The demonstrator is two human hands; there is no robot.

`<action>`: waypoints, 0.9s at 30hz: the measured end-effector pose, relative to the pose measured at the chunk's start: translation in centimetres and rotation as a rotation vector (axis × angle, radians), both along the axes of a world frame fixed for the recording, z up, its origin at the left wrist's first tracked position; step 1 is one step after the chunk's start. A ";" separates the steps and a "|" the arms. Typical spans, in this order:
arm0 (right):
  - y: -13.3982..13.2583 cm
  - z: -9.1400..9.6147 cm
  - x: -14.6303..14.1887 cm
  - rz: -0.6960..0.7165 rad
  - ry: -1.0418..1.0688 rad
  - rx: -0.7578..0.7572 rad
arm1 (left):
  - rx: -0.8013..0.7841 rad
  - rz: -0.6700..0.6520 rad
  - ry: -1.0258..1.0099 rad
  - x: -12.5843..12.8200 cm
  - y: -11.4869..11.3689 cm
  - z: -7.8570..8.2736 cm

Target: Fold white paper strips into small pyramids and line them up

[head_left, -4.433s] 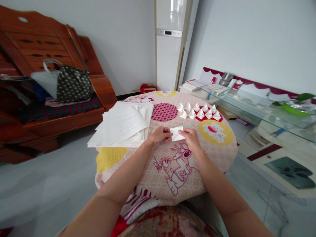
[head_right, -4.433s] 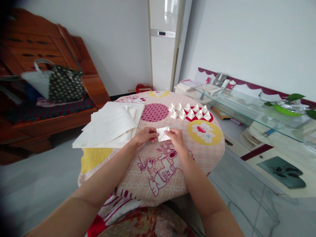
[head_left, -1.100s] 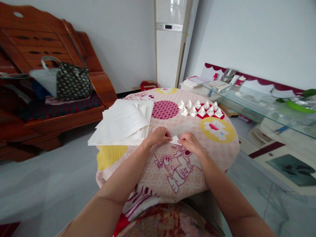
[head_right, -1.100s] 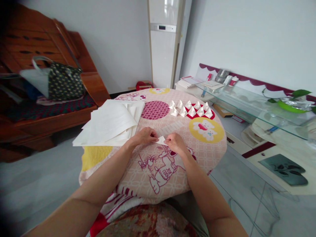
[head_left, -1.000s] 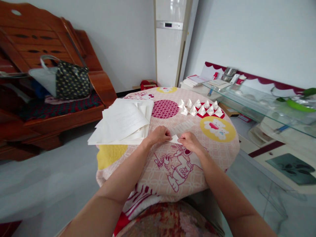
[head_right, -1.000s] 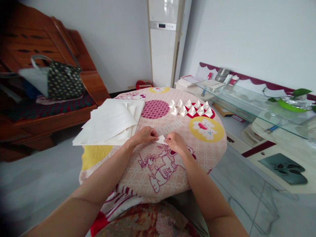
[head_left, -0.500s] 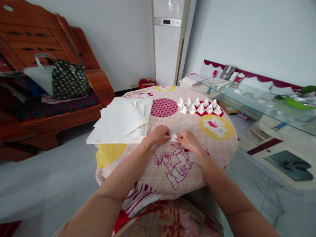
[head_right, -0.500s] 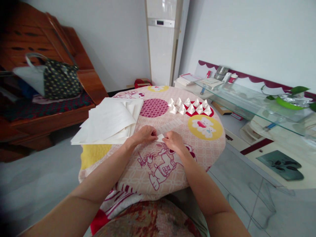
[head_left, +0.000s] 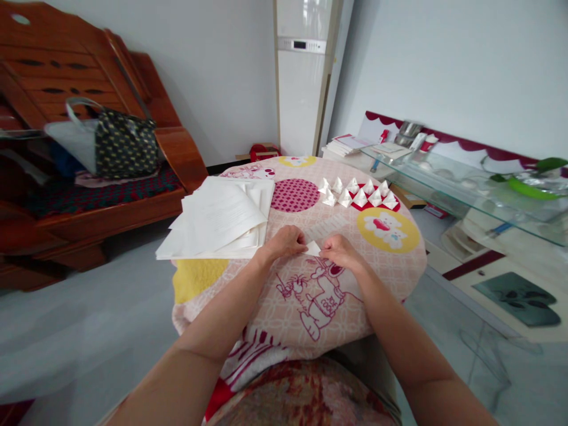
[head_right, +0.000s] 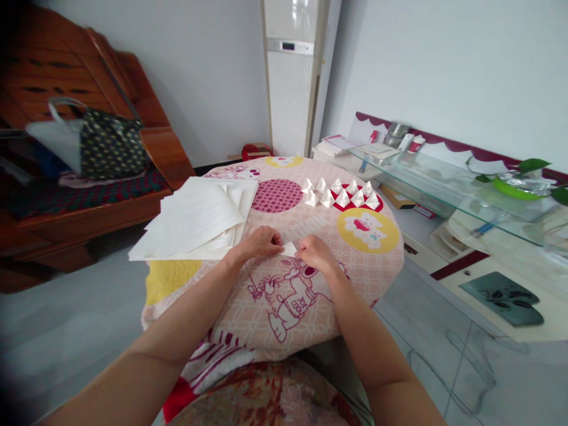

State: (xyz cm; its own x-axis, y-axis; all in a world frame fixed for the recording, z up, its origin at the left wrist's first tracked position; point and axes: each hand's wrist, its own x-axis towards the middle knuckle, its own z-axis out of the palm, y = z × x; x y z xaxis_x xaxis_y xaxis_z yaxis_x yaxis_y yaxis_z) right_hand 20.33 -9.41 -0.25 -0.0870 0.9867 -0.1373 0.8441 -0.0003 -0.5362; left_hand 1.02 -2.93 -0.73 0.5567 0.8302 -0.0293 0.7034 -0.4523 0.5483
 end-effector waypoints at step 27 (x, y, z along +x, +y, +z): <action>0.1 -0.1 -0.4 -0.110 -0.046 0.056 | -0.035 0.055 0.063 0.2 -0.1 0.2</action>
